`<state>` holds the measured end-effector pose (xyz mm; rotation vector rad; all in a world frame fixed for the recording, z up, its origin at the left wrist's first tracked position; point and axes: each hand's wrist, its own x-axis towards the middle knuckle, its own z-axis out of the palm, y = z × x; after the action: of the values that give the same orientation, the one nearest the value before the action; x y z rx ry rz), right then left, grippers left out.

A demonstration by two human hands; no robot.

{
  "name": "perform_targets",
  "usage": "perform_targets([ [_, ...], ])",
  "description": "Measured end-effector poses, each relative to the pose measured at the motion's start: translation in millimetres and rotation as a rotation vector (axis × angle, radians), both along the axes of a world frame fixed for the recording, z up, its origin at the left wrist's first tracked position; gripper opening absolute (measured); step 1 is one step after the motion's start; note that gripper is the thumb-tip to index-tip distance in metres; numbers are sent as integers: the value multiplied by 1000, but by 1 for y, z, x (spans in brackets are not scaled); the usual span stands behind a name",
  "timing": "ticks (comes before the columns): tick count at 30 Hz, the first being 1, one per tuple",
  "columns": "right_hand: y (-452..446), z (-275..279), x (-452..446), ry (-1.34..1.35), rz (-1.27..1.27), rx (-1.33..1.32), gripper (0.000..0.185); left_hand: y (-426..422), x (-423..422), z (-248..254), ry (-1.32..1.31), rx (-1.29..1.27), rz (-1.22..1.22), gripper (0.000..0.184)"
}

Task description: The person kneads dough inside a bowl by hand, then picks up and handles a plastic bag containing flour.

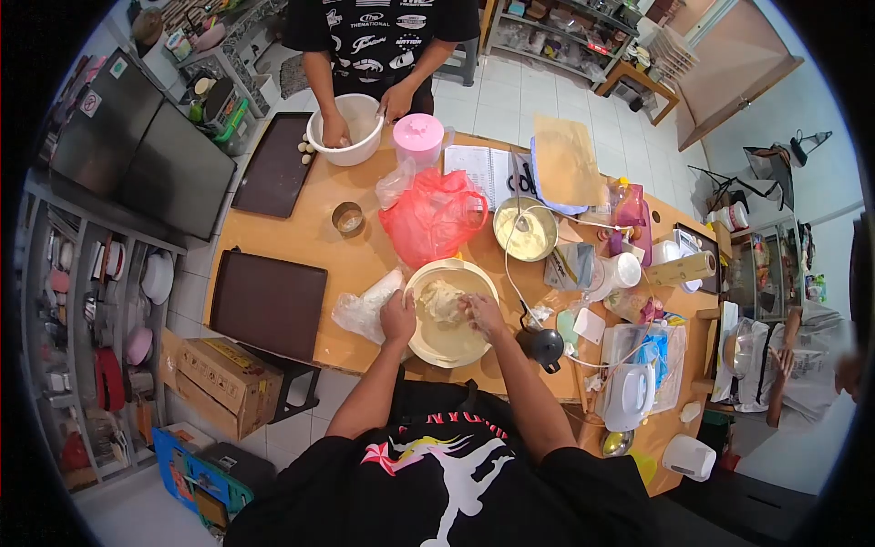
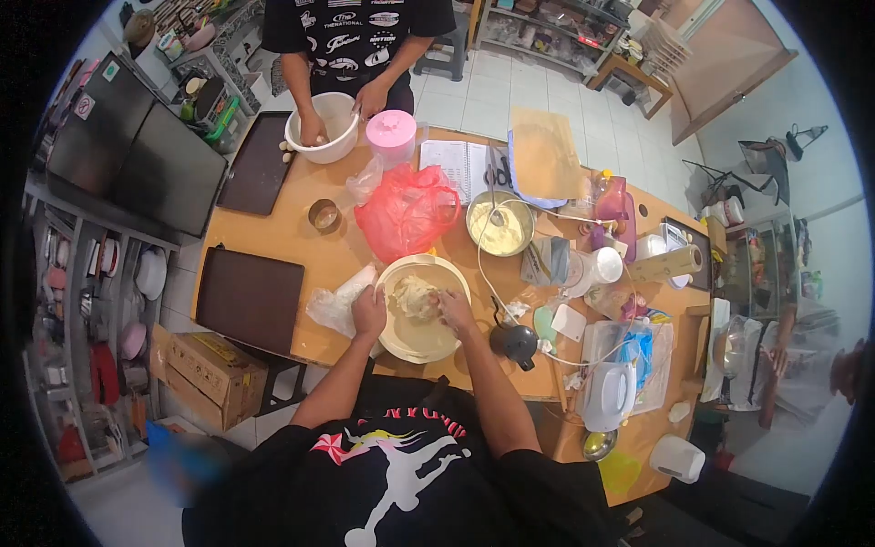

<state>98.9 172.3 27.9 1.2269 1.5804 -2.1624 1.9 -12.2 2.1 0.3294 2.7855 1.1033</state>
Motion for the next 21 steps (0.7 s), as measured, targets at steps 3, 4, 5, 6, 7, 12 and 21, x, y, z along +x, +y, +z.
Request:
perform_targets([
  [3, -10, -27, -14, 108, 263, 876, 32, 0, 1, -2, 32, 10, 6, 34],
  [4, -18, -26, -19, 155, 355, 1211, 38, 0, 1, 0, 27, 8, 10, 34],
  [5, -25, -26, -24, 95, 362, 1195, 45, 1, 1, 3, 22, 8, 14, 34],
  [6, -31, -25, -30, 37, 370, 1179, 52, 2, 1, 4, 17, 9, 19, 34],
  [7, -34, -22, -36, -19, 379, 1163, 59, 2, 1, 3, 36, 18, 19, 33],
  [12, -19, -23, -46, -62, 590, 818, 67, -1, -4, -3, 62, 25, -16, 33],
  [21, -34, 6, -32, 208, 805, 1109, 52, 0, -4, -6, 58, -5, -3, 34],
])
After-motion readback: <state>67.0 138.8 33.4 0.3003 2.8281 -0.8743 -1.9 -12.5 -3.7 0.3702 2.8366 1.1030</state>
